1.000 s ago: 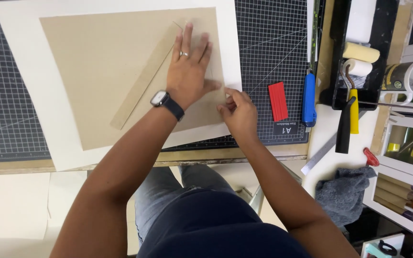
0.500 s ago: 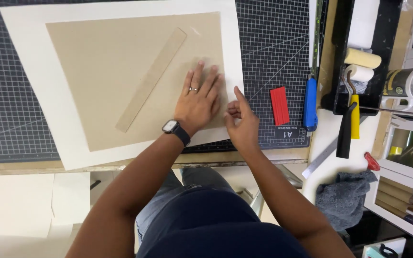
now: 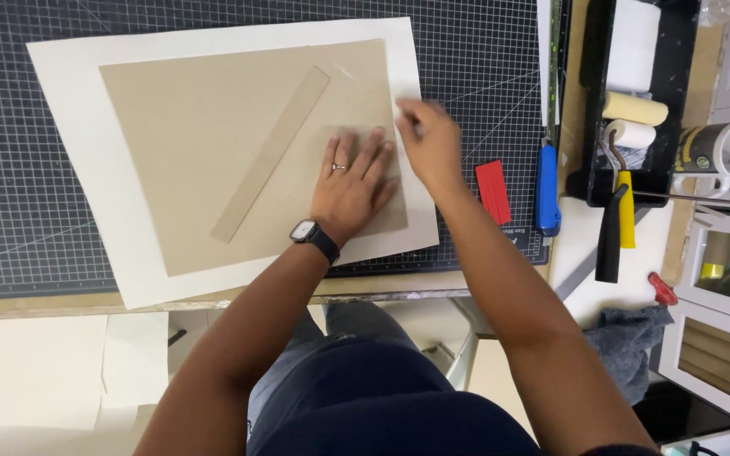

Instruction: Assembling cardboard components by applying adhesive, positioning strips, and using a roller for adhesion.

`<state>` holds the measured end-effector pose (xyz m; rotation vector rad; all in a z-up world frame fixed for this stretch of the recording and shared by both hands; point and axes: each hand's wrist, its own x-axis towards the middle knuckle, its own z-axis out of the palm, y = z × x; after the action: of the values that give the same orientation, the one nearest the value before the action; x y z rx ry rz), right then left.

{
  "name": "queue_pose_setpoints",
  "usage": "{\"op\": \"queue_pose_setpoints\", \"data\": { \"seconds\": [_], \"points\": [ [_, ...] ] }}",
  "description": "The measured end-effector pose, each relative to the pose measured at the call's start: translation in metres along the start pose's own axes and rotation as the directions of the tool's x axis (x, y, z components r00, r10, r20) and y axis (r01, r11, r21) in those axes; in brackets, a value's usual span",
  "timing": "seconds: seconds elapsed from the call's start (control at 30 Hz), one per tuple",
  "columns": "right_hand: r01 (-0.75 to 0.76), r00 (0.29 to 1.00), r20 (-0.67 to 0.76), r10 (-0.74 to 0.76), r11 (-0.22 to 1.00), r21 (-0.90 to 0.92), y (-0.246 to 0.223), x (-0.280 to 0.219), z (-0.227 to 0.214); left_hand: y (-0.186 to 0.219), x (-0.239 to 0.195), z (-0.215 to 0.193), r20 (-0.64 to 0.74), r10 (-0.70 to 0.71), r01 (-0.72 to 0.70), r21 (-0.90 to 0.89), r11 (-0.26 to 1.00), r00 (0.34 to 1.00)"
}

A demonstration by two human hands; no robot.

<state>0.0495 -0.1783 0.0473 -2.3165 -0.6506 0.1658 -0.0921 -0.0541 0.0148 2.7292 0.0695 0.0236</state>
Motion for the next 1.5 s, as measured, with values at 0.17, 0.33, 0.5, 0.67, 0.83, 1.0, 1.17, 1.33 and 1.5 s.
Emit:
{"op": "queue_pose_setpoints", "data": {
  "seconds": [0.17,0.33,0.5,0.67,0.83,1.0,1.17,1.33,1.5],
  "points": [
    [0.176,0.982,-0.085,-0.171,0.983,0.055,0.012,0.071,0.04,-0.004,0.0,-0.005,-0.218,0.116,-0.119,0.001,0.993,0.969],
    [0.223,0.973,-0.042,-0.227,0.971,-0.087,0.005,0.078,0.044,-0.008,0.002,-0.003,-0.154,0.127,-0.133,-0.026,0.991,0.98],
    [0.362,0.932,0.051,-0.359,0.925,-0.117,0.008,0.084,0.031,-0.009,0.004,-0.004,-0.153,0.144,-0.146,-0.002,0.989,0.978],
    [0.634,0.773,0.287,-0.566,0.66,-0.404,0.009,0.084,0.023,-0.01,0.002,-0.006,-0.186,0.159,-0.168,-0.03,0.985,0.97],
    [0.609,0.789,0.249,-0.562,0.655,-0.448,0.014,0.073,0.032,-0.003,-0.006,-0.013,-0.168,0.153,-0.161,-0.038,0.986,0.974],
    [0.576,0.812,0.19,-0.552,0.705,-0.414,0.022,0.075,0.047,0.001,-0.003,-0.026,-0.151,0.17,-0.174,-0.011,0.985,0.974],
    [0.534,0.834,0.173,-0.524,0.685,-0.496,0.03,0.073,0.054,0.007,-0.001,-0.027,0.005,0.344,-0.344,0.012,0.939,0.939],
    [0.532,0.844,0.257,-0.47,0.674,-0.513,0.028,0.07,0.053,0.006,-0.01,-0.009,-0.099,0.481,-0.49,-0.113,0.864,0.871],
    [0.573,0.798,0.239,-0.553,0.574,-0.585,0.023,0.07,0.047,0.016,-0.026,-0.003,-0.241,0.497,-0.538,-0.147,0.83,0.833]
  ]
}}
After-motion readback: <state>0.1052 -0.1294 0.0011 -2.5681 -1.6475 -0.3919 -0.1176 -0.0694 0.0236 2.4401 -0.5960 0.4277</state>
